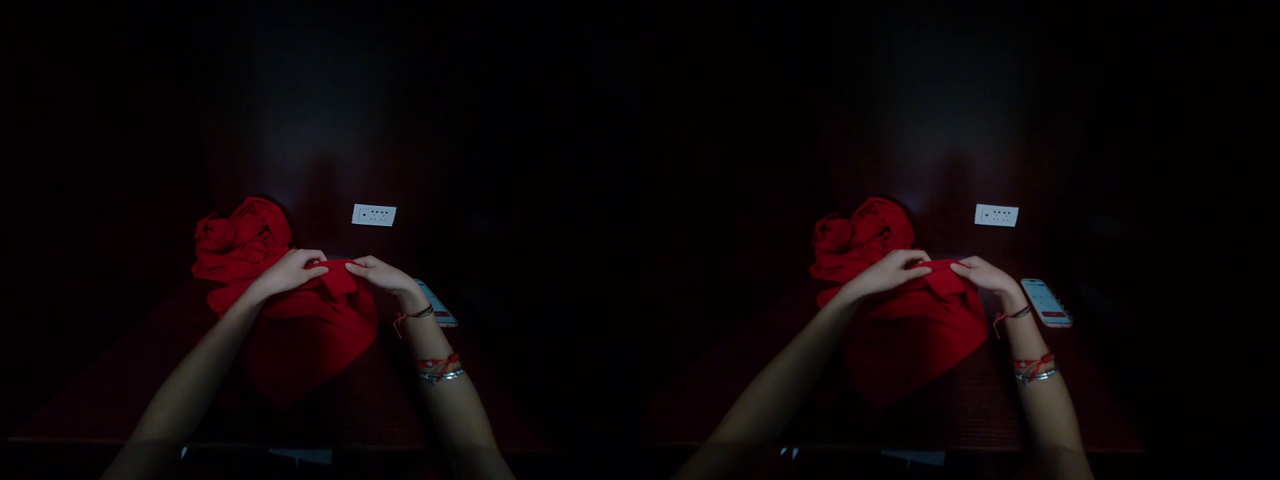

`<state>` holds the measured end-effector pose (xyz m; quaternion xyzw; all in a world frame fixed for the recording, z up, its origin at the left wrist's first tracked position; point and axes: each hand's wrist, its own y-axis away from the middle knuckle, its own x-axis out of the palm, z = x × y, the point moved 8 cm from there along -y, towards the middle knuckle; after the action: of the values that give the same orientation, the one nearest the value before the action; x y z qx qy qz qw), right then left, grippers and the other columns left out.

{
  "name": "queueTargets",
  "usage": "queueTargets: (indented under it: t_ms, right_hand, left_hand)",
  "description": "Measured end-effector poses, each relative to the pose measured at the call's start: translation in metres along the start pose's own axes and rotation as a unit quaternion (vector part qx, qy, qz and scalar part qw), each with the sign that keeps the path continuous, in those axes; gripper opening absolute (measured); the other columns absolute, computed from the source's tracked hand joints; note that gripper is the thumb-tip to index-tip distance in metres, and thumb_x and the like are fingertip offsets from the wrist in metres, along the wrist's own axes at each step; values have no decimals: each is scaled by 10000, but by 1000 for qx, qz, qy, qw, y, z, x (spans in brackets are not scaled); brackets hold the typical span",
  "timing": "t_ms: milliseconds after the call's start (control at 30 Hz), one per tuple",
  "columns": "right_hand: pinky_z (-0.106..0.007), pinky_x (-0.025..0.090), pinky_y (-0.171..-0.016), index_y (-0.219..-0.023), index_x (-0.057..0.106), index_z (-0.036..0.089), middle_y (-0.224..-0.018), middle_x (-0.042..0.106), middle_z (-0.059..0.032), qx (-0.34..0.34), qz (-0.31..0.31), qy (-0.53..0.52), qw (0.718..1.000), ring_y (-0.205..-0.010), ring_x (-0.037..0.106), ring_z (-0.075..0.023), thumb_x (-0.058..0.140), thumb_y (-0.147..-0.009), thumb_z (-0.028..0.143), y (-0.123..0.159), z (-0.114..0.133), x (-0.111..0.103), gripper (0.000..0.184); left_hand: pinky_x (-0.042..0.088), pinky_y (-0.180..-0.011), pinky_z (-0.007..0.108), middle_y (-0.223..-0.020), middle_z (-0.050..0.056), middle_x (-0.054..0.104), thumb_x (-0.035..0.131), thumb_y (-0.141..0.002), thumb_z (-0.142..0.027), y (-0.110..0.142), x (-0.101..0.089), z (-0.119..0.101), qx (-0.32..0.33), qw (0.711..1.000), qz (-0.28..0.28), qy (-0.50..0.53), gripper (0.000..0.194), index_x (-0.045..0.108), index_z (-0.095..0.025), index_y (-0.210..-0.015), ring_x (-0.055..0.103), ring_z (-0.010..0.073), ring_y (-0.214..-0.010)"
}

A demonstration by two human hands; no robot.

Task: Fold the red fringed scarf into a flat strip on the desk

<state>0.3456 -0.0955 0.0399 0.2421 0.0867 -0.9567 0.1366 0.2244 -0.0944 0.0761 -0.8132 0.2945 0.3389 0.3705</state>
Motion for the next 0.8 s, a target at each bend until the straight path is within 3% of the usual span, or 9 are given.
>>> queueTargets:
  t_ms: [67, 233, 333, 467, 567, 667, 733, 800]
  right_hand:
    - [-198, 342, -491, -721, 596, 117, -590, 554, 18, -17, -38, 111, 993, -513, 442, -84, 455, -748, 393, -1, 4, -10, 311]
    - [-191, 284, -484, -647, 598, 130, -557, 530, 13, -33, -89, 331, 939, -514, 417, -82, 430, -771, 291, -1, 16, -16, 264]
    - [-191, 272, -492, -670, 610, 135, -563, 534, 12, -40, -96, 366, 925, -522, 415, -80, 447, -761, 258, 0, 20, -14, 224]
    - [-187, 272, -490, -698, 621, 129, -557, 527, 19, -45, -118, 355, 926, -519, 407, -76, 479, -740, 254, 2, 22, -18, 194]
    - [-188, 285, -490, -696, 627, 128, -550, 533, 17, -49, -136, 338, 930, -516, 420, -78, 489, -729, 236, 2, 22, -21, 178]
    - [-190, 321, -511, -718, 634, 129, -591, 572, 3, -60, -142, 288, 945, -543, 466, -88, 504, -711, 213, 1, 24, -19, 155]
    - [-191, 356, -547, -752, 636, 133, -662, 609, -10, -77, -125, 225, 963, -595, 508, -97, 507, -701, 194, 0, 25, -13, 152]
    - [-195, 380, -575, -773, 635, 136, -707, 627, -15, -94, -104, 173, 975, -637, 534, -105, 510, -690, 177, -2, 26, -7, 156]
  left_hand:
    - [383, -633, 223, -754, 1, 560, 428, -759, -332, 2, -12, 5, -11, 998, -42, 36, 206, 536, -158, -773, 503, 127, -697]
    - [363, -562, 198, -671, -22, 506, 489, -723, -337, 6, -31, 11, -38, 988, -90, 122, 184, 485, -153, -716, 470, 99, -623]
    - [340, -525, 199, -613, -32, 466, 520, -699, -340, 12, -50, 13, -64, 977, -150, 139, 191, 470, -157, -683, 442, 90, -576]
    - [321, -505, 205, -600, -40, 449, 525, -697, -342, 33, -90, 24, -93, 950, -261, 145, 188, 458, -167, -681, 424, 83, -555]
    - [350, -552, 231, -633, -32, 487, 475, -736, -346, 47, -109, 35, -129, 944, -297, 62, 171, 477, -175, -737, 460, 109, -614]
    - [377, -703, 296, -828, 18, 549, 503, -711, -344, 42, -100, 40, -157, 951, -247, -102, 236, 506, -164, -864, 495, 188, -809]
    - [349, -803, 339, -1001, 62, 526, 537, -680, -373, 30, -76, 36, -136, 960, -186, -162, 367, 494, -164, -979, 459, 235, -958]
    - [337, -838, 339, -1091, 70, 495, 518, -692, -417, 15, -44, 24, -80, 980, -118, -136, 452, 454, -186, -1075, 440, 225, -1016]
